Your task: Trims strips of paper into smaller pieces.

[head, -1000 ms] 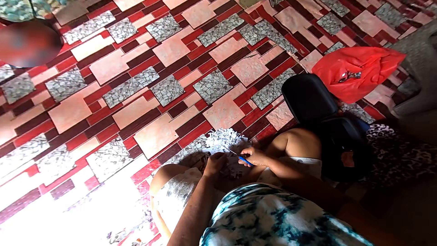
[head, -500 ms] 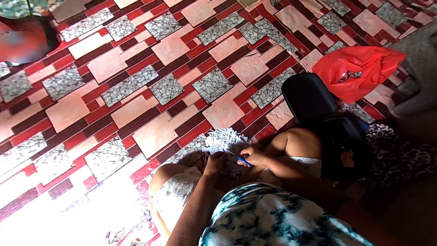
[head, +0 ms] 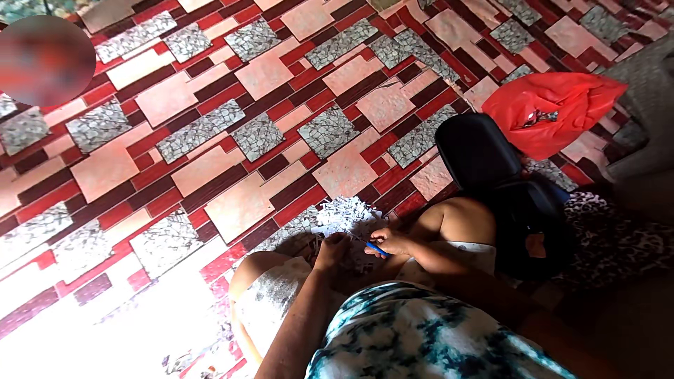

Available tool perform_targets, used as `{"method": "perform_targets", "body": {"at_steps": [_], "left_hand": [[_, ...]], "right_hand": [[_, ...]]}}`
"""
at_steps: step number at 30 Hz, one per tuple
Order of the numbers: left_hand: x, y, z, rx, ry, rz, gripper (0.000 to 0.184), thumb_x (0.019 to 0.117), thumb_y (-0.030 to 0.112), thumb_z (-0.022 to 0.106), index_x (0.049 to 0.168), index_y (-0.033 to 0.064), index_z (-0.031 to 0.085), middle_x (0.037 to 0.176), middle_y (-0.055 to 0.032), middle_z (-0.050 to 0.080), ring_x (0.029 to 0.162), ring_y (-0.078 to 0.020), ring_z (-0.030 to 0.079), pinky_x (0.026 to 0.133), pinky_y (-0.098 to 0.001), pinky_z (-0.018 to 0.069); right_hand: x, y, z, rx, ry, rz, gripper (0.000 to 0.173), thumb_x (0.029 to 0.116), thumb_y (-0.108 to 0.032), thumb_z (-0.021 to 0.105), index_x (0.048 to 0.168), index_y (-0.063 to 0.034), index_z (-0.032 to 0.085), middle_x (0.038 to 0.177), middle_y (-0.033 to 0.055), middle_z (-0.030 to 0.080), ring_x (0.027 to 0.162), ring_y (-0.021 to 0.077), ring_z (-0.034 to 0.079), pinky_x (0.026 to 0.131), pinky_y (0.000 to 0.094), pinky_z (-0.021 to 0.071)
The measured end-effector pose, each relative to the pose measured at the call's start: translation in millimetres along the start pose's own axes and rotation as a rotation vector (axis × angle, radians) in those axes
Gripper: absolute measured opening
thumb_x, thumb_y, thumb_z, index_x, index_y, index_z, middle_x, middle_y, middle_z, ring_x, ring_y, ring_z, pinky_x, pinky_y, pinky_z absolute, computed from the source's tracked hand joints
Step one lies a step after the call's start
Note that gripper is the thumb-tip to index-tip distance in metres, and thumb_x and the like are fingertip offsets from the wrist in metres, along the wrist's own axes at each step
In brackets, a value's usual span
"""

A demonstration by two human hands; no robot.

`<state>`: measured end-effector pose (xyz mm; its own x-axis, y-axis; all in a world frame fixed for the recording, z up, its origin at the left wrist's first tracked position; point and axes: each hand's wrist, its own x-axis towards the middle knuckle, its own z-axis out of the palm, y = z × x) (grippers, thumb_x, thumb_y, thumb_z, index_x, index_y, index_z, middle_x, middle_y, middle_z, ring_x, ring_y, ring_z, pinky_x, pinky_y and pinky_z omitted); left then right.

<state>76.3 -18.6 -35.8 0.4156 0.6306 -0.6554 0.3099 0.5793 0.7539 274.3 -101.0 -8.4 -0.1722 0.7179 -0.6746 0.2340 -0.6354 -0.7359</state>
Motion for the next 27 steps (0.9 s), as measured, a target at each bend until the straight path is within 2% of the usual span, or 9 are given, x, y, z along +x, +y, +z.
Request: {"method": "perform_targets", "body": {"at_steps": [8, 15, 18, 21, 27], "left_hand": [[-2, 1, -2, 0.006, -0.006, 0.0, 0.014, 0.1043, 0.008, 0.057, 0.109, -0.004, 0.062, 0.076, -0.0039, 0.066, 0.056, -0.0071, 0.059, 0.053, -0.0205, 0.0497], [-9, 3, -10, -0.077, 0.042, -0.054, 0.013, 0.1035, 0.008, 0.059, 0.105, -0.0039, 0.064, 0.074, -0.0049, 0.067, 0.056, -0.008, 0.059, 0.053, -0.0206, 0.0501], [-8, 3, -10, -0.075, 0.047, -0.052, 0.014, 0.1034, 0.008, 0.059, 0.107, -0.0041, 0.064, 0.075, -0.005, 0.066, 0.056, -0.0082, 0.058, 0.053, -0.0211, 0.0494], [-8, 3, -9, -0.088, 0.037, -0.049, 0.013, 0.1033, 0.008, 0.059, 0.106, -0.0036, 0.064, 0.075, -0.0047, 0.066, 0.056, -0.0078, 0.058, 0.052, -0.0206, 0.049], [-8, 3, -7, -0.087, -0.002, -0.043, 0.012, 0.1036, 0.007, 0.059, 0.104, -0.0032, 0.064, 0.073, -0.0037, 0.066, 0.055, -0.0069, 0.057, 0.052, -0.0196, 0.0479]], "right_hand": [[-1, 1, -1, 0.026, 0.047, -0.043, 0.029, 0.0975, -0.023, 0.071, 0.111, 0.0011, 0.064, 0.076, -0.001, 0.062, 0.061, 0.0016, 0.056, 0.06, 0.0188, 0.0483], [1, 5, -2, 0.04, 0.107, -0.081, 0.031, 0.0978, -0.02, 0.071, 0.117, 0.0031, 0.065, 0.084, 0.0027, 0.067, 0.065, 0.0019, 0.059, 0.064, 0.019, 0.0515], [-2, -1, -1, 0.05, 0.095, -0.009, 0.03, 0.0988, -0.026, 0.069, 0.114, 0.0, 0.063, 0.078, -0.0002, 0.065, 0.061, 0.0024, 0.056, 0.057, 0.0195, 0.0457], [-4, -5, -2, 0.038, 0.082, 0.032, 0.032, 0.0991, -0.03, 0.069, 0.114, -0.0023, 0.062, 0.078, -0.0012, 0.064, 0.06, 0.002, 0.054, 0.055, 0.0194, 0.0421], [-2, 0, -1, 0.024, 0.067, -0.016, 0.037, 0.0982, -0.028, 0.07, 0.117, 0.0023, 0.062, 0.08, 0.0011, 0.063, 0.063, 0.0029, 0.056, 0.061, 0.0201, 0.0479]]}}
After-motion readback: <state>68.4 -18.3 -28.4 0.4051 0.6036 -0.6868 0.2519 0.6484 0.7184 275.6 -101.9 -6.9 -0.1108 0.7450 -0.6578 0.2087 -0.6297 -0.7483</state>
